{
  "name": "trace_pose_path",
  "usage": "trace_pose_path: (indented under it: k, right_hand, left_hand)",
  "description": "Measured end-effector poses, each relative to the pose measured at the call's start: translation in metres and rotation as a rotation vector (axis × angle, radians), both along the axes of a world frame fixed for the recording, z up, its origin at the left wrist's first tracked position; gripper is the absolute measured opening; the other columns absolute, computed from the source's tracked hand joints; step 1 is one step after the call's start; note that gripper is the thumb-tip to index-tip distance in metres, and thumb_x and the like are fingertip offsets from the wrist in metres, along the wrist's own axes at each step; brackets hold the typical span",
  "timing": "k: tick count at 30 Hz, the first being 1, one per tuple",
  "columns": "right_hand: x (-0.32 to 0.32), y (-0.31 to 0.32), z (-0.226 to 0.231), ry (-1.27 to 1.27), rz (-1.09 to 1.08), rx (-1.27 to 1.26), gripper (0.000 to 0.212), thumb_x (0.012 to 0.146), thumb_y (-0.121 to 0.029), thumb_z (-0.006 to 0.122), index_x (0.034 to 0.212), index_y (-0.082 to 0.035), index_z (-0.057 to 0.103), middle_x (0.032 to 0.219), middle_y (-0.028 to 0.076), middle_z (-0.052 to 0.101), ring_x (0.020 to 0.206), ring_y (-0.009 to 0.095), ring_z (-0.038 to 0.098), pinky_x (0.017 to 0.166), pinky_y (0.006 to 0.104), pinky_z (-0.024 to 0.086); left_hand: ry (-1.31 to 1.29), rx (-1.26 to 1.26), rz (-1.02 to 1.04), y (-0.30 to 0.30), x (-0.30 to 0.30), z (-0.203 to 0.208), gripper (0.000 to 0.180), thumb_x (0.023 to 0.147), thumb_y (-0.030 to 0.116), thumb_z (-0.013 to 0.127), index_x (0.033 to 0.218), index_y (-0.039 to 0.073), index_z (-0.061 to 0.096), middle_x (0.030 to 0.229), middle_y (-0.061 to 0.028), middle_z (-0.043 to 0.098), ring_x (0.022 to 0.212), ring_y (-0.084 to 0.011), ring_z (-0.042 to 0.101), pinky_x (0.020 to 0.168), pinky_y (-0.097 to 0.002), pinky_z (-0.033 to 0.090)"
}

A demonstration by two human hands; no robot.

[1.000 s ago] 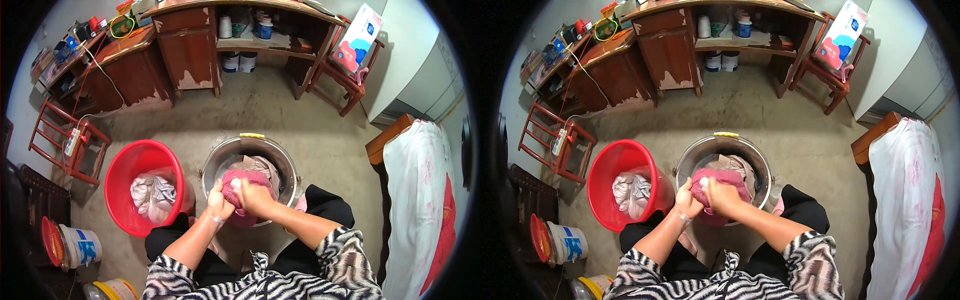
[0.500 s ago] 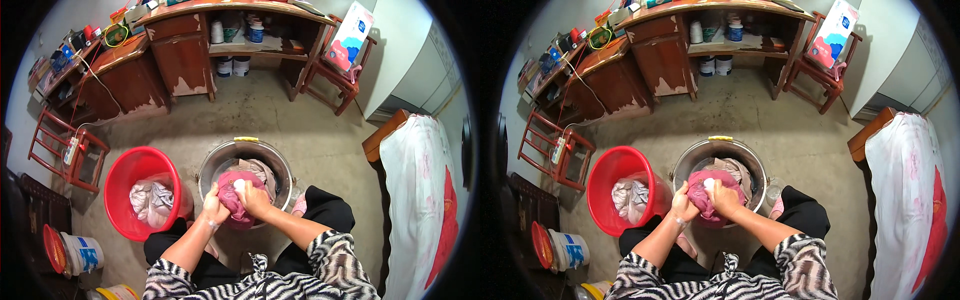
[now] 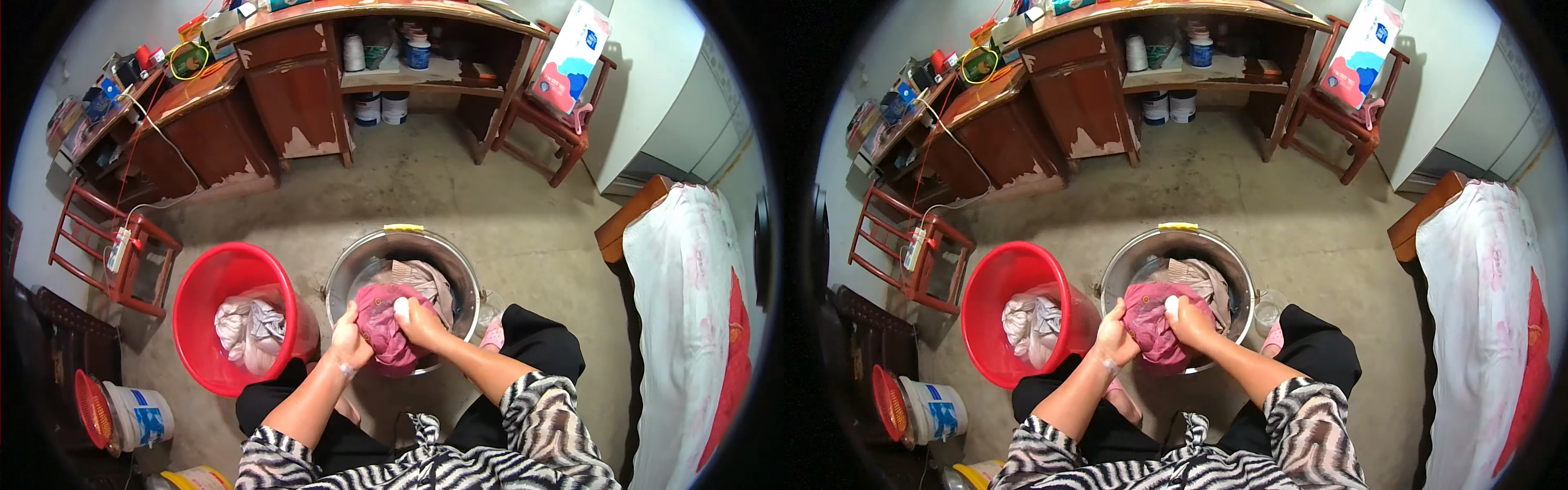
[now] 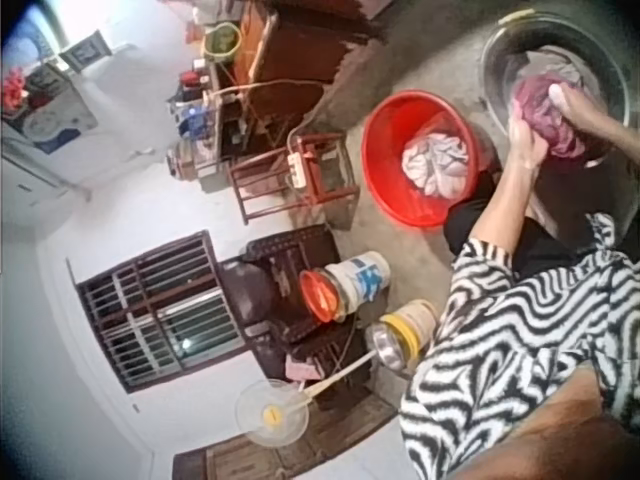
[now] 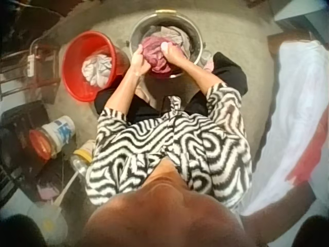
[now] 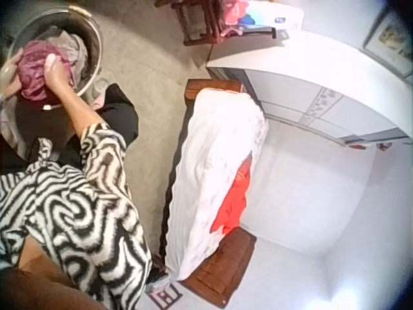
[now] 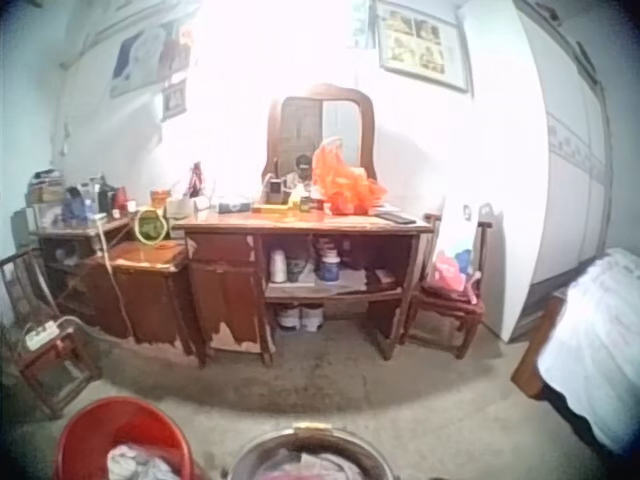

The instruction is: The person rubs a bar of soap onto a piece of clothing and scrubs the clothing by hand inside a bucket.

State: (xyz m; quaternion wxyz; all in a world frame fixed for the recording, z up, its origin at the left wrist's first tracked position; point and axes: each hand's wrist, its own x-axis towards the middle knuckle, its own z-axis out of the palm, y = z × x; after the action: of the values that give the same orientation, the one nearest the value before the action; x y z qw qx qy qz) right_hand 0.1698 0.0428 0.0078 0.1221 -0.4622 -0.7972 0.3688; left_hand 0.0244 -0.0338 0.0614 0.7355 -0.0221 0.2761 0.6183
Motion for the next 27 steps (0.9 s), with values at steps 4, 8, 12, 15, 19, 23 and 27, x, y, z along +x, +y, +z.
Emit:
trace_pose_path:
  k: [4, 8, 12, 15, 19, 23, 27]
  right_hand:
    - [0.003, 0.022, 0.006, 0.455, -0.114, -0.116, 0.032, 0.075, -0.017, 0.060, 0.100, 0.000, 0.048, 0.084, 0.019, 0.060, 0.078, 0.031, 0.060, 0.067, 0.0410, 0.047]
    - [0.004, 0.037, 0.075, 0.703, 0.094, -0.681, 0.033, 0.074, -0.002, 0.060, 0.105, -0.008, 0.051, 0.074, -0.001, 0.047, 0.065, 0.008, 0.049, 0.052, 0.0215, 0.042]
    - [0.009, 0.045, 0.080, 0.492, 0.164, -0.772, 0.031, 0.073, -0.006, 0.063, 0.102, -0.007, 0.053, 0.074, 0.002, 0.052, 0.066, 0.014, 0.053, 0.055, 0.0260, 0.044]
    - [0.009, 0.047, 0.083, 0.196, 0.271, -0.289, 0.026, 0.070, -0.010, 0.064, 0.094, -0.004, 0.057, 0.073, 0.008, 0.057, 0.068, 0.019, 0.056, 0.061, 0.0310, 0.045]
    - [0.013, 0.050, 0.119, 0.378, 0.117, -0.069, 0.019, 0.068, -0.011, 0.063, 0.083, -0.002, 0.055, 0.072, 0.014, 0.058, 0.069, 0.027, 0.057, 0.065, 0.0345, 0.044]
    - [0.027, 0.051, 0.142, 0.413, 0.229, 0.110, 0.017, 0.067, -0.007, 0.063, 0.080, -0.003, 0.054, 0.070, 0.012, 0.056, 0.066, 0.024, 0.055, 0.063, 0.0324, 0.044]
    - [0.031, 0.042, 0.154, 0.454, 0.276, 0.181, 0.016, 0.068, -0.004, 0.064, 0.081, -0.002, 0.054, 0.073, 0.010, 0.055, 0.064, 0.022, 0.053, 0.062, 0.0295, 0.044]
  left_hand:
    - [0.006, 0.041, -0.020, 0.004, -0.002, 0.017, 0.050, 0.097, 0.038, 0.023, 0.126, 0.001, 0.041, 0.126, -0.0140, 0.048, 0.116, -0.0277, 0.046, 0.102, -0.0430, 0.034]
    - [0.087, 0.040, -0.062, 0.004, 0.000, 0.019, 0.045, 0.097, 0.033, 0.028, 0.125, 0.000, 0.042, 0.123, -0.0139, 0.050, 0.112, -0.0261, 0.051, 0.099, -0.0409, 0.037]
    - [0.344, 0.073, -0.093, 0.003, 0.002, 0.015, 0.040, 0.097, 0.028, 0.035, 0.122, -0.001, 0.046, 0.120, -0.0116, 0.053, 0.108, -0.0209, 0.052, 0.095, -0.0335, 0.040]
    - [0.713, 0.122, -0.078, 0.005, 0.001, -0.006, 0.041, 0.097, 0.030, 0.036, 0.119, -0.002, 0.049, 0.118, -0.0116, 0.053, 0.107, -0.0192, 0.051, 0.096, -0.0302, 0.037]
    - [0.807, 0.222, -0.076, 0.010, -0.012, -0.015, 0.040, 0.095, 0.030, 0.036, 0.114, -0.002, 0.052, 0.113, -0.0089, 0.054, 0.106, -0.0152, 0.047, 0.096, -0.0275, 0.032]
    - [1.085, 0.376, -0.457, 0.009, -0.013, -0.003, 0.030, 0.086, 0.019, 0.040, 0.104, 0.000, 0.054, 0.091, -0.0012, 0.052, 0.089, -0.0125, 0.046, 0.083, -0.0266, 0.035]
    - [1.142, 0.451, -0.580, 0.013, -0.022, -0.007, 0.034, 0.086, 0.019, 0.043, 0.114, 0.000, 0.051, 0.105, -0.0016, 0.052, 0.098, -0.0122, 0.046, 0.088, -0.0262, 0.036]
